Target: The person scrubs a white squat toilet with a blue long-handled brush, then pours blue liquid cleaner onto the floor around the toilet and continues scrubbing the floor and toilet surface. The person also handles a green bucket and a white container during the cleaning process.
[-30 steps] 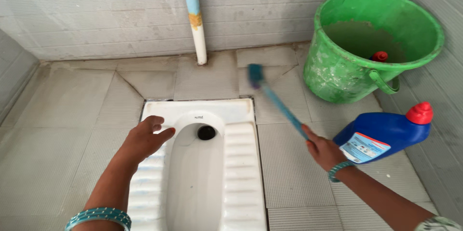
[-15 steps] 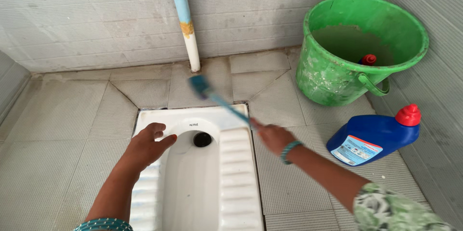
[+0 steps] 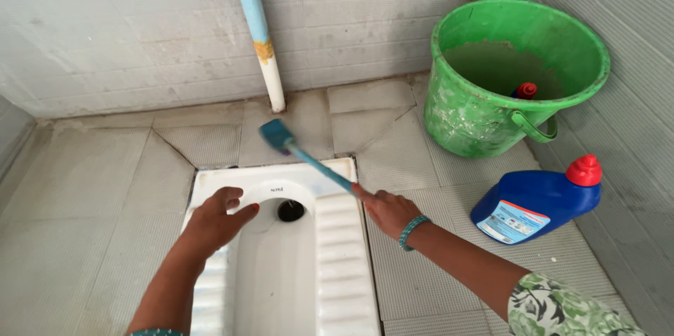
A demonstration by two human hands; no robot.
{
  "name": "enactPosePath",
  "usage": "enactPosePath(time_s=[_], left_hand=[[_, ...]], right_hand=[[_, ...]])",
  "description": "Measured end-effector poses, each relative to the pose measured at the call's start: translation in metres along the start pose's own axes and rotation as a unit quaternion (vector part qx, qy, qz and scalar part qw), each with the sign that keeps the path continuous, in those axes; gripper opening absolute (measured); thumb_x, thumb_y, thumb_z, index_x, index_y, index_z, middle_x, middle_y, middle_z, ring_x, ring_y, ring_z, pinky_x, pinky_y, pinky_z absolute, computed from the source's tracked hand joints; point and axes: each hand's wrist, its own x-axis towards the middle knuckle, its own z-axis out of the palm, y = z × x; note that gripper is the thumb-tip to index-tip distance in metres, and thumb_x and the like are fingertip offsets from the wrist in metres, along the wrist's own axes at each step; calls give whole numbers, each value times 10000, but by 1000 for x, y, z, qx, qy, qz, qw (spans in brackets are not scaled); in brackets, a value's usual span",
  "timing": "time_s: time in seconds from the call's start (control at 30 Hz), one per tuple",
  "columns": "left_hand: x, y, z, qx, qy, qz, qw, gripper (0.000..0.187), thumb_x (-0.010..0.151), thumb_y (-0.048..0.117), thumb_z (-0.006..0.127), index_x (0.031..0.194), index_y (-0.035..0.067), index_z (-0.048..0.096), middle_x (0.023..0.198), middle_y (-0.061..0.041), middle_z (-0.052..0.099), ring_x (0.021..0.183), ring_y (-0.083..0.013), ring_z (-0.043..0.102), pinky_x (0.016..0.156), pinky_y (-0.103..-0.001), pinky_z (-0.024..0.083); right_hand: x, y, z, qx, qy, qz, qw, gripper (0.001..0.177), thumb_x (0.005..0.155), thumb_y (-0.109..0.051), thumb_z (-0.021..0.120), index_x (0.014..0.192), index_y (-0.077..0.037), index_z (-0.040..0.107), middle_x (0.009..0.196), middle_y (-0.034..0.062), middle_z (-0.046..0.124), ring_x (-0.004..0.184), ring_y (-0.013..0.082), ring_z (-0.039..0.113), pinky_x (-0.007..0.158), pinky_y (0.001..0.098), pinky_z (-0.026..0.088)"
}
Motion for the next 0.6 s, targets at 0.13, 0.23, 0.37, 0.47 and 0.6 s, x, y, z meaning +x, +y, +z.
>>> enactPosePath(time_s=[0.13,0.23,0.37,0.47,0.6], left_hand=[[-1,-1,0,-29,-5,-12,1000,673,867,402,720,1442,115,522,1477,-159,559,1400,-324,519,1126,-445,456],[4,4,5,-44,-15,-7,999,667,873,398,711,1443,108,520,1489,-155,543,1426,-310,485,1127,-444,445],[13,17,8,-103,9,31,994,673,868,383,712,1435,76,520,1483,-162,547,1436,-291,471,1136,-430,424],[19,29,8,-153,23,39,987,675,866,371,701,1440,78,501,1484,-139,551,1437,-270,472,1148,-421,402],[19,35,6,-192,11,21,981,668,880,369,682,1454,83,495,1495,-131,540,1440,-275,463,1158,-432,386]], right_hand=[[4,19,-16,68,27,80,994,606,1019,-258,499,1584,-234,279,740,111,682,578,212,654,515,390,573],[30,30,-16,122,20,91,988,609,1019,-253,514,1586,-224,295,667,111,677,514,203,625,491,395,535],[97,15,-11,193,1,113,975,570,1020,-234,521,1568,-238,367,656,104,669,488,200,586,478,391,496],[115,1,-1,264,48,104,958,562,1012,-258,527,1548,-212,368,656,49,679,490,143,616,480,340,533],[81,5,13,225,50,75,970,591,1012,-246,517,1573,-208,336,605,92,636,460,173,572,465,368,479]])
